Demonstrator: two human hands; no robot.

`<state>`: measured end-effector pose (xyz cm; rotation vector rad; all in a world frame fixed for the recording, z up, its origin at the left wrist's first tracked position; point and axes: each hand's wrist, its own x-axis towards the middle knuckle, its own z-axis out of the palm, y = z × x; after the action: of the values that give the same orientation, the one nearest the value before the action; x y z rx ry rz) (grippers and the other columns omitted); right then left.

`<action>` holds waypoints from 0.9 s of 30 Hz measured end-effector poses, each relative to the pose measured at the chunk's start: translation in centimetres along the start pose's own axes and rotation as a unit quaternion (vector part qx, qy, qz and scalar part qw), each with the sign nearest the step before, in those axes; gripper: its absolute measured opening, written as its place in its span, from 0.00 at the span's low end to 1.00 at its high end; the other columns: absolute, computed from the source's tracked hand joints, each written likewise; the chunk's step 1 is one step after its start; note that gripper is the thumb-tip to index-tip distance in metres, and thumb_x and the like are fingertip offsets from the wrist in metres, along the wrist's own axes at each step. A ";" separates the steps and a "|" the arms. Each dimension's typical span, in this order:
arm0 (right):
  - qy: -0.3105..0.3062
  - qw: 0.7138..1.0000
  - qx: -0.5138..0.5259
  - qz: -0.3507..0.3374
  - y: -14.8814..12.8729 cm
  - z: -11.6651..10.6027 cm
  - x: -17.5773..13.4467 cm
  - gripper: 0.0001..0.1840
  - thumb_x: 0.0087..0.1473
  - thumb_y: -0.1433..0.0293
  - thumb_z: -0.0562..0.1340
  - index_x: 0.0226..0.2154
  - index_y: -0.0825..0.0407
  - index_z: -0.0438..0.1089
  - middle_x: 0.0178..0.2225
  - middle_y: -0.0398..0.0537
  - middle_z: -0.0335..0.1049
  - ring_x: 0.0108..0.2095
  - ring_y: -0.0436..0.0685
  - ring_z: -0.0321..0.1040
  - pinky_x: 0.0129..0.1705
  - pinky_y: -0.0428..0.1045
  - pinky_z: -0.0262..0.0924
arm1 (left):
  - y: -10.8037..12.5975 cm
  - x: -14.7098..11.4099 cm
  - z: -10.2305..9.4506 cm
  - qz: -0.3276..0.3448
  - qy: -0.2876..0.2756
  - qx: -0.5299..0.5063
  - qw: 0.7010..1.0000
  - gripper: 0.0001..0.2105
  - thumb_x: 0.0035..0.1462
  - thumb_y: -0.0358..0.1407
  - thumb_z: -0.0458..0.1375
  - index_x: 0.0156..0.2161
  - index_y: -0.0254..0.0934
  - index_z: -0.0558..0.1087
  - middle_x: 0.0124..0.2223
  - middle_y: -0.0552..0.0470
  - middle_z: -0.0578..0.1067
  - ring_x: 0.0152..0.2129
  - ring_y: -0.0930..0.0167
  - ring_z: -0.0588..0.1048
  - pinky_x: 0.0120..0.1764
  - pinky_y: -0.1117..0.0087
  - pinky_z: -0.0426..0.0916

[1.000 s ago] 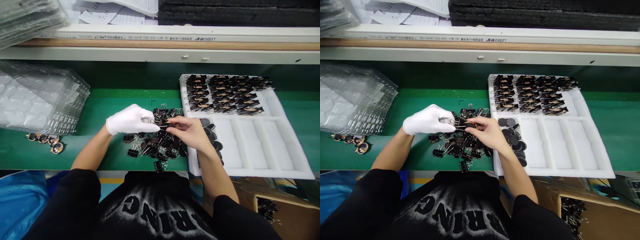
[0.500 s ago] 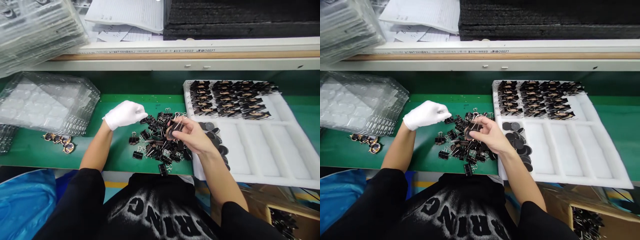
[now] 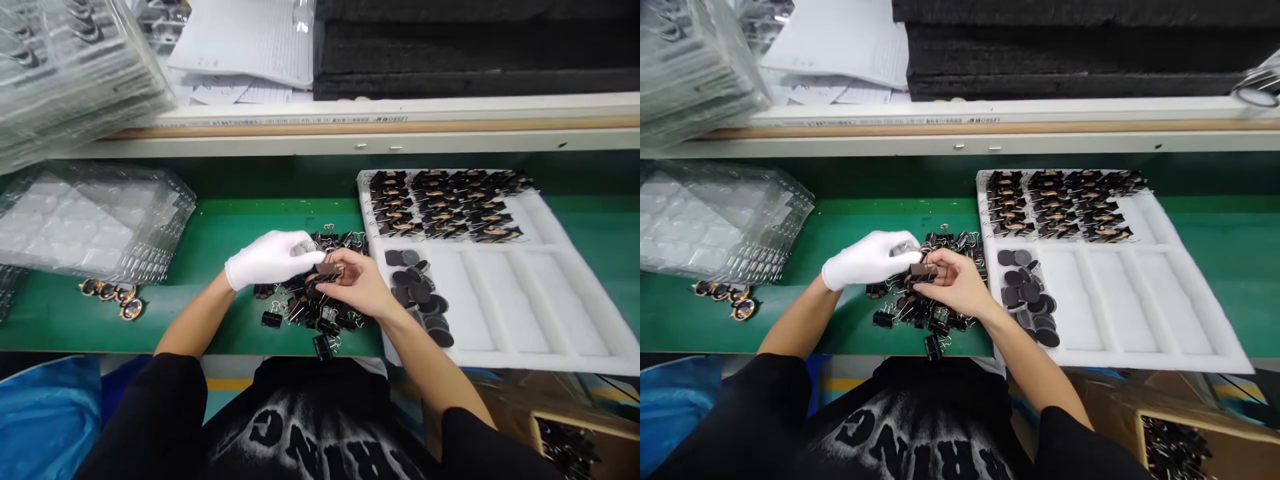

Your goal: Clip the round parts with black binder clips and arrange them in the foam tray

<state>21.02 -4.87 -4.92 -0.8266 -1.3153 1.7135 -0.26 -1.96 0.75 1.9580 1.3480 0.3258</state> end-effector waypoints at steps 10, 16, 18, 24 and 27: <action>0.003 0.996 -0.085 0.025 0.2 -0.9 -0.1 0.19 0.43 0.70 0.77 0.35 0.48 0.71 0.37 0.45 0.81 0.36 0.56 0.81 0.41 0.52 0.78 | 0.1 0.1 0.1 -0.091 -0.074 -0.085 0.989 0.25 0.61 0.57 0.54 0.24 0.38 0.66 0.23 0.52 0.74 0.17 0.74 0.70 0.21 0.73 0.61; -0.025 0.997 -0.054 0.044 -0.3 -1.0 -0.2 0.19 0.43 0.68 0.78 0.35 0.48 0.71 0.38 0.44 0.81 0.37 0.57 0.81 0.42 0.53 0.79 | -0.5 0.6 0.2 0.030 -0.034 -0.023 0.999 0.22 0.60 0.48 0.56 0.20 0.38 0.62 0.17 0.57 0.63 0.16 0.77 0.60 0.19 0.73 0.51; -0.041 0.997 -0.050 0.047 -0.4 -1.1 -0.3 0.19 0.44 0.68 0.78 0.37 0.48 0.72 0.37 0.44 0.80 0.36 0.56 0.81 0.41 0.53 0.79 | -0.7 0.6 0.0 0.045 -0.050 -0.017 0.998 0.21 0.60 0.46 0.56 0.20 0.38 0.63 0.17 0.58 0.63 0.15 0.77 0.61 0.19 0.74 0.52; 0.099 0.993 0.070 -0.006 -0.2 -1.3 0.4 0.22 0.45 0.64 0.78 0.38 0.46 0.69 0.44 0.44 0.79 0.42 0.57 0.79 0.43 0.54 0.78 | -1.1 0.4 -0.6 -0.018 -0.028 -0.107 0.994 0.17 0.61 0.46 0.57 0.27 0.37 0.70 0.21 0.56 0.74 0.15 0.76 0.71 0.20 0.76 0.64; 0.195 0.971 0.140 -0.018 -0.3 -1.2 0.9 0.24 0.47 0.61 0.77 0.42 0.45 0.68 0.37 0.40 0.79 0.37 0.54 0.78 0.44 0.53 0.76 | -1.0 0.5 0.6 0.001 -0.012 -0.135 0.991 0.15 0.62 0.45 0.57 0.30 0.36 0.72 0.20 0.56 0.75 0.14 0.76 0.73 0.20 0.77 0.67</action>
<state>21.71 -3.51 -4.98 -0.9090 -0.7994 1.5608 -0.45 -1.57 -0.47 1.7332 1.2181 0.4578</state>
